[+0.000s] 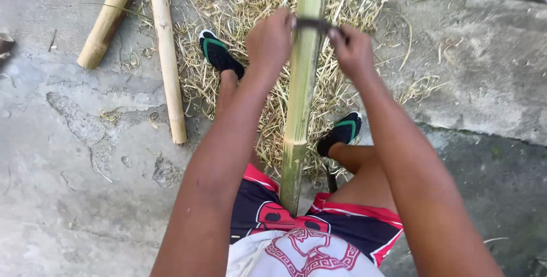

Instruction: A person uses a curved knife to scrape and notch a long green bamboo pole held between their legs for stability.

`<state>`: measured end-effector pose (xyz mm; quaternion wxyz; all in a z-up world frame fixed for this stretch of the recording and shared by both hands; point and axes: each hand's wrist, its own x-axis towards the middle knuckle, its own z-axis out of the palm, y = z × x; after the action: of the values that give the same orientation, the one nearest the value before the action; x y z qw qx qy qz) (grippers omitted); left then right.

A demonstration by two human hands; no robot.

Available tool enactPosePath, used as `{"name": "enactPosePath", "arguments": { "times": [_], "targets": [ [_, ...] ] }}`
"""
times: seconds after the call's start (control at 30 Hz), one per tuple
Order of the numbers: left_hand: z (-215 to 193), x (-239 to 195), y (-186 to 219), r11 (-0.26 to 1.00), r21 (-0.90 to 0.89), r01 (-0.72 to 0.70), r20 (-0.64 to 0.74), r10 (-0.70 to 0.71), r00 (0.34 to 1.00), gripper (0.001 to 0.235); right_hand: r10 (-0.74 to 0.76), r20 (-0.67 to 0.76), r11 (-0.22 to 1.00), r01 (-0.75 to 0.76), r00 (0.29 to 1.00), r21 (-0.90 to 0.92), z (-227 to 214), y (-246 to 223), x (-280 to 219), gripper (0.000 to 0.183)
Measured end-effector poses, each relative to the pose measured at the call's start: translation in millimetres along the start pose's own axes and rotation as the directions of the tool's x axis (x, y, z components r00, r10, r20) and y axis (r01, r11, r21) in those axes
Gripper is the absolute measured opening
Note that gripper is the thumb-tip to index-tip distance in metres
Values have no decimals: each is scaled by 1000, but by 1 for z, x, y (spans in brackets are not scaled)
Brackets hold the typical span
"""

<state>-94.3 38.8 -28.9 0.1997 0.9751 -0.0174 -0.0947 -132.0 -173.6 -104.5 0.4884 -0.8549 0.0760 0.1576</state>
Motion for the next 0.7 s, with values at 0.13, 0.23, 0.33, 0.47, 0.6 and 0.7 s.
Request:
{"name": "enactPosePath", "arguments": {
  "times": [0.13,0.23,0.33,0.47,0.6,0.7],
  "targets": [
    [6,68,0,998,11,-55,-255,56,965,21,-262,-170,958,277,950,70,-8,-8,50,42],
    [1,66,-1,983,94,-156,-424,181,887,16,-296,-208,938,325,932,123,-1,-7,48,44],
    [-22,45,17,992,29,-123,-323,126,938,15,-278,-201,939,310,939,149,1,-7,34,45],
    [-33,4,22,999,-33,-42,-172,35,984,14,-182,-113,973,195,977,123,2,-18,-8,40],
    [-27,-49,10,996,10,86,53,-87,995,19,-127,-45,991,129,991,44,22,5,-55,41],
    [-31,-101,9,998,-66,-17,-47,14,999,11,-177,-45,979,181,983,92,41,23,-102,44]
  ]
}}
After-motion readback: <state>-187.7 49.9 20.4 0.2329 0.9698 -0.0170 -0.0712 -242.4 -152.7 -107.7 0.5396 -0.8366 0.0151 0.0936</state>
